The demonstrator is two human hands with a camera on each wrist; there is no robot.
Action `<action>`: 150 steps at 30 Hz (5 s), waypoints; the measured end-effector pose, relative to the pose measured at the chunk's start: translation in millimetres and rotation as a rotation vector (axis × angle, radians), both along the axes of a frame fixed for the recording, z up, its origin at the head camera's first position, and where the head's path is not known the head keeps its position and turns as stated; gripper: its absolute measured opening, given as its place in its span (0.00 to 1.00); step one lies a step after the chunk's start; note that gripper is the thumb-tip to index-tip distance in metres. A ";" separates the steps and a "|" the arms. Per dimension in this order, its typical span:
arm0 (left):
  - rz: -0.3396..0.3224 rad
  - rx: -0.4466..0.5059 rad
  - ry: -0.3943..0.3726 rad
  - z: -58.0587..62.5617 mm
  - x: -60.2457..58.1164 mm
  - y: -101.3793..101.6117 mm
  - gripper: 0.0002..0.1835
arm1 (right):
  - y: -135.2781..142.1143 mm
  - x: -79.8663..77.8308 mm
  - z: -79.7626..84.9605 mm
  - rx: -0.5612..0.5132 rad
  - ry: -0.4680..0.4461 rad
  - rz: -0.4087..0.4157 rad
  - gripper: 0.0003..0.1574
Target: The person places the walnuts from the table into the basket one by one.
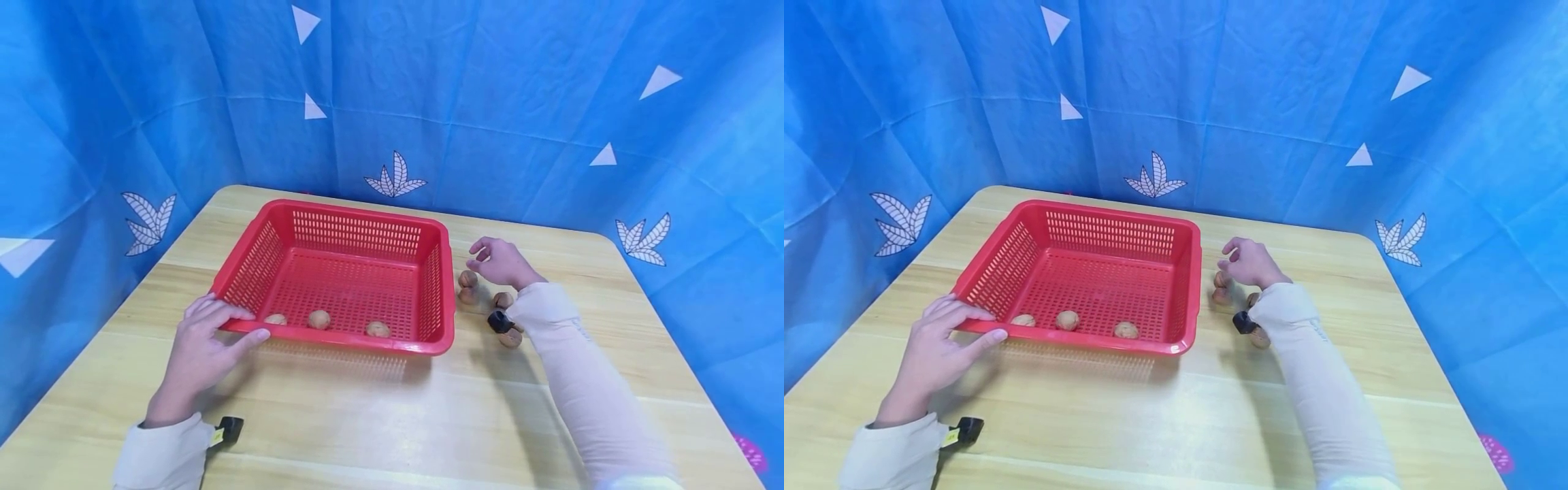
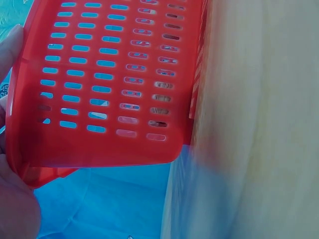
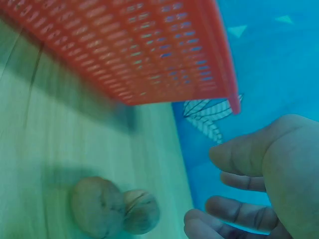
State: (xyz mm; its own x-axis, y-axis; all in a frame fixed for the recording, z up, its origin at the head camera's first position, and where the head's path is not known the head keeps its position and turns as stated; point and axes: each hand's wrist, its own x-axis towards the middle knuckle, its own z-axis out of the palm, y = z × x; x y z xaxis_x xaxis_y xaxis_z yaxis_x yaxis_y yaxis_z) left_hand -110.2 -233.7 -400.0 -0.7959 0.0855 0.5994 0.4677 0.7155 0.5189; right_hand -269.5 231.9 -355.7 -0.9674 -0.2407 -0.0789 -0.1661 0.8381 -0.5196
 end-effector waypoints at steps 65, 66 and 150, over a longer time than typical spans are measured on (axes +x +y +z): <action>-0.010 0.001 0.045 -4.3 -7.1 2.0 0.18 | -11.0 -5.9 14.7 -0.064 0.124 -0.038 0.20; -0.011 0.002 0.046 -4.4 -7.2 2.1 0.18 | -11.8 -5.5 15.9 -0.067 0.127 -0.037 0.20; -0.023 0.007 0.039 -6.3 -4.1 -1.1 0.18 | -116.1 14.7 34.2 -0.109 0.061 0.181 0.12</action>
